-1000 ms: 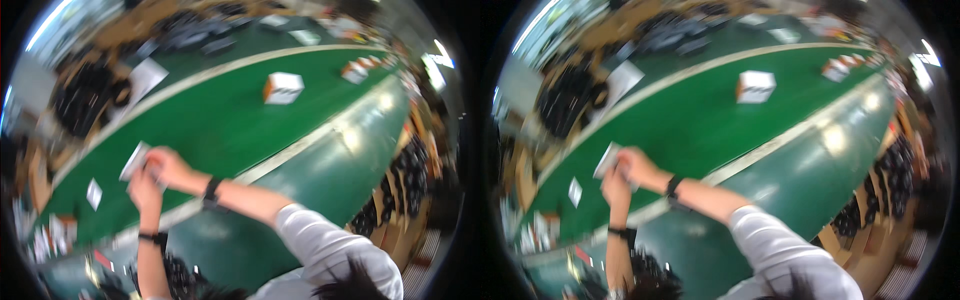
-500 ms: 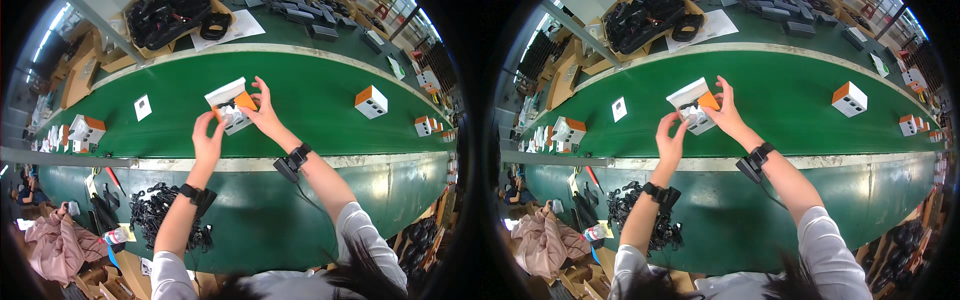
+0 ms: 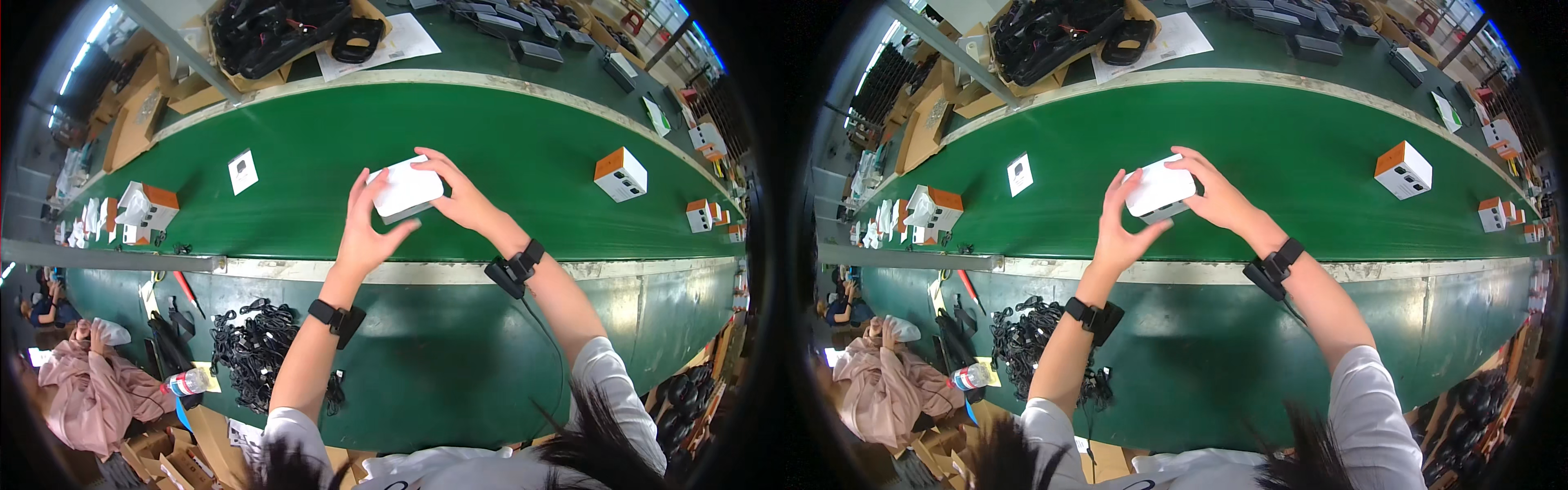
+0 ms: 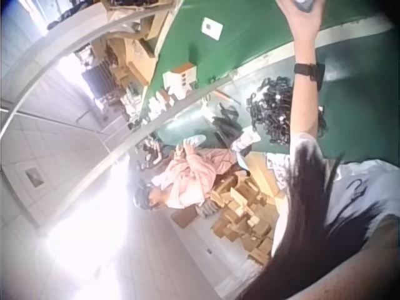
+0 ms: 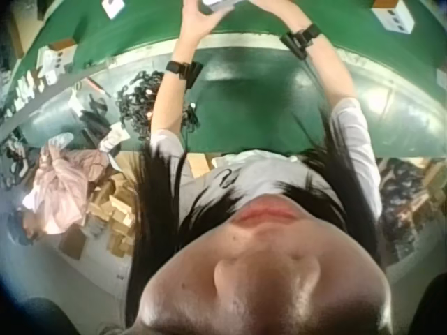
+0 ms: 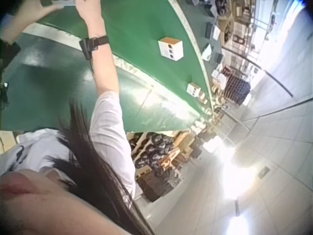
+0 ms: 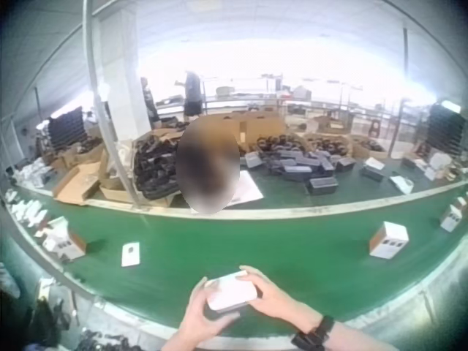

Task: Packing small electronic components and cables into branded boxes on an assembly line.

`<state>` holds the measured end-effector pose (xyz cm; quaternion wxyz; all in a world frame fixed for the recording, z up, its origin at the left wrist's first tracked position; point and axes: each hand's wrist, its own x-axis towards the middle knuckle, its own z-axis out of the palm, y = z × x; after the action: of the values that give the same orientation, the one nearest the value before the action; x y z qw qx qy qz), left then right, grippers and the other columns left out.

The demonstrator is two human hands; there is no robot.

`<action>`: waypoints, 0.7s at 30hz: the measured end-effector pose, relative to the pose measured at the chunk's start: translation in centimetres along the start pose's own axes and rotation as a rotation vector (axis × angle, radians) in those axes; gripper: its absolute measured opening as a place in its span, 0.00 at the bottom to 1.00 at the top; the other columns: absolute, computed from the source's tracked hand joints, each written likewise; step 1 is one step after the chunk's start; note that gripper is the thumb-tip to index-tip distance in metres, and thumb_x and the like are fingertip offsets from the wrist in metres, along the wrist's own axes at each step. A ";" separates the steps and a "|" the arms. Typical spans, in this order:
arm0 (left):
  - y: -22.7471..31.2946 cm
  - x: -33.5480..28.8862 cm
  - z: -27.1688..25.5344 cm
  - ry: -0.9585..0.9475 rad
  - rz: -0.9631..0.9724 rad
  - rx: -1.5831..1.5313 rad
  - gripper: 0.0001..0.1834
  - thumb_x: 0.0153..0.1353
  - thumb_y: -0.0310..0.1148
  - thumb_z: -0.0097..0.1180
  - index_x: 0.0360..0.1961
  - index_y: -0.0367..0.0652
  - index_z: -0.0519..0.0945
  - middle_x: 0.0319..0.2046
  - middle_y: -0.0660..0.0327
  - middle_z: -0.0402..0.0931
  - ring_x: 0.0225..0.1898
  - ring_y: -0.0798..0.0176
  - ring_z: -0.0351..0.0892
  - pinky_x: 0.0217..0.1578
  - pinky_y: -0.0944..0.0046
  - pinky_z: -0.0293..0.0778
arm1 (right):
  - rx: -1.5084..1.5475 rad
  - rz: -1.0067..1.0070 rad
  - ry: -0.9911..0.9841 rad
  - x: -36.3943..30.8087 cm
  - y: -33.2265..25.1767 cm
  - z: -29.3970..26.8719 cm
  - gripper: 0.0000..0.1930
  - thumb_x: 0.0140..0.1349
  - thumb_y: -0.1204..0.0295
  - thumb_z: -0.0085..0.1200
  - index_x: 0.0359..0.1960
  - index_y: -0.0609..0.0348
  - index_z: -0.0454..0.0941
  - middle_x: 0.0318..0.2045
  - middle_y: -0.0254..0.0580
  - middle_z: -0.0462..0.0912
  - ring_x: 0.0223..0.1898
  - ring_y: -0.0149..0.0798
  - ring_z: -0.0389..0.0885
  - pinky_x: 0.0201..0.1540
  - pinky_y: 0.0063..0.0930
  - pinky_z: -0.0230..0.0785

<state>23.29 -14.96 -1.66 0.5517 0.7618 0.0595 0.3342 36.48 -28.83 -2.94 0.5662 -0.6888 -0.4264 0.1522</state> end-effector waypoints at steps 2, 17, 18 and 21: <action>0.9 0.5 -0.9 -0.283 0.122 0.379 0.23 0.46 0.26 0.61 0.46 0.42 0.72 0.56 0.56 0.64 0.57 0.48 0.63 0.58 0.55 0.56 | -0.019 0.000 -0.142 0.1 -0.9 -1.2 0.24 0.48 0.83 0.53 0.50 0.55 0.70 0.61 0.44 0.57 0.58 0.41 0.62 0.57 0.33 0.59; -0.2 -0.1 1.1 -0.276 0.346 0.736 0.17 0.52 0.25 0.55 0.46 0.44 0.76 0.51 0.59 0.71 0.57 0.52 0.64 0.56 0.48 0.58 | -0.225 -0.091 -0.124 -2.4 0.1 -4.1 0.19 0.52 0.77 0.55 0.49 0.52 0.74 0.61 0.45 0.59 0.60 0.46 0.61 0.58 0.35 0.59; -0.8 -0.1 0.9 -0.287 0.389 0.657 0.16 0.52 0.25 0.56 0.45 0.44 0.76 0.51 0.59 0.71 0.56 0.52 0.65 0.56 0.48 0.57 | -0.221 -0.093 -0.124 -2.4 0.0 -4.0 0.19 0.52 0.77 0.55 0.49 0.52 0.74 0.61 0.45 0.59 0.60 0.46 0.61 0.58 0.35 0.59; -2.1 -0.3 0.8 -0.281 0.441 0.540 0.16 0.52 0.27 0.57 0.44 0.45 0.76 0.50 0.61 0.72 0.55 0.54 0.66 0.57 0.50 0.57 | -0.197 -0.120 -0.112 -2.5 0.4 -3.8 0.19 0.52 0.77 0.55 0.48 0.52 0.74 0.61 0.46 0.60 0.60 0.47 0.61 0.58 0.36 0.58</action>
<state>24.14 -14.93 -3.82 0.2484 0.9129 -0.0961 0.3094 37.77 -33.20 -2.80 0.4793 -0.7047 -0.5107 0.1135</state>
